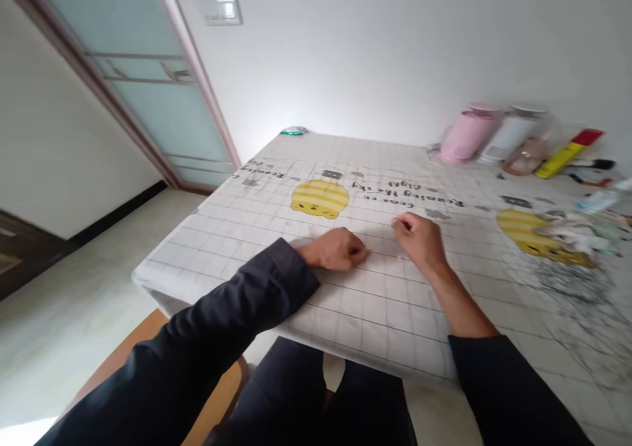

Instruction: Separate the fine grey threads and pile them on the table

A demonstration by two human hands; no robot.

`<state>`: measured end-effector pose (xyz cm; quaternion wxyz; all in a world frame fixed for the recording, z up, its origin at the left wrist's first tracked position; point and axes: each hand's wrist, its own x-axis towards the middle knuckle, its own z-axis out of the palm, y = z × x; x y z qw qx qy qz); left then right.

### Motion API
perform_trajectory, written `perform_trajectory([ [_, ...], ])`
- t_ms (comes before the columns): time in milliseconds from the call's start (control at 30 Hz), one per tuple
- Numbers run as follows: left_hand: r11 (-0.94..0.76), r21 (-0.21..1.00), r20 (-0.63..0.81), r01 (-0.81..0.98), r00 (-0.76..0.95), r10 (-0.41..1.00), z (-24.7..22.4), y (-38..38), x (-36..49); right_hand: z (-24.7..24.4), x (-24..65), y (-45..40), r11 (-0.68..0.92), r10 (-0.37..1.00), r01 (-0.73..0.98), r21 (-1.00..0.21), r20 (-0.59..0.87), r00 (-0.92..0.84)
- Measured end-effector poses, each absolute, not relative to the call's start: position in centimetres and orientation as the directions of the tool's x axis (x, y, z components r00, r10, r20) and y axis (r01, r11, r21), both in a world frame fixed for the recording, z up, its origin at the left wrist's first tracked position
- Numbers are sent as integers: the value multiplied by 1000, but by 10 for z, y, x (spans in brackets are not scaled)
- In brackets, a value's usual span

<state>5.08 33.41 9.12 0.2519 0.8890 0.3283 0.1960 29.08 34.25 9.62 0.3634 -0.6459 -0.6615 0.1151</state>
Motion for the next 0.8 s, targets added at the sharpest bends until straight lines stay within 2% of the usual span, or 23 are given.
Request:
perform_trajectory([
  [133, -734, 566, 157, 376, 824, 544, 86, 319, 65, 118, 272, 355, 82, 963, 761, -643, 248, 106],
  [367, -826, 460, 109, 327, 902, 417, 84, 312, 77, 166, 162, 386, 165, 984, 717, -677, 164, -71],
  [467, -830, 460, 93, 315, 913, 398, 79, 318, 79, 164, 108, 410, 182, 983, 671, -718, 131, -126],
  [567, -840, 472, 177, 269, 904, 389, 69, 324, 81, 155, 69, 434, 150, 988, 616, -773, 91, -126],
  [667, -863, 442, 266, 245, 883, 387, 58, 328, 83, 145, 55, 452, 123, 992, 587, -800, 90, -85],
  [800, -865, 417, 249, 278, 880, 403, 49, 332, 89, 138, 56, 460, 112, 993, 557, -823, 110, -37],
])
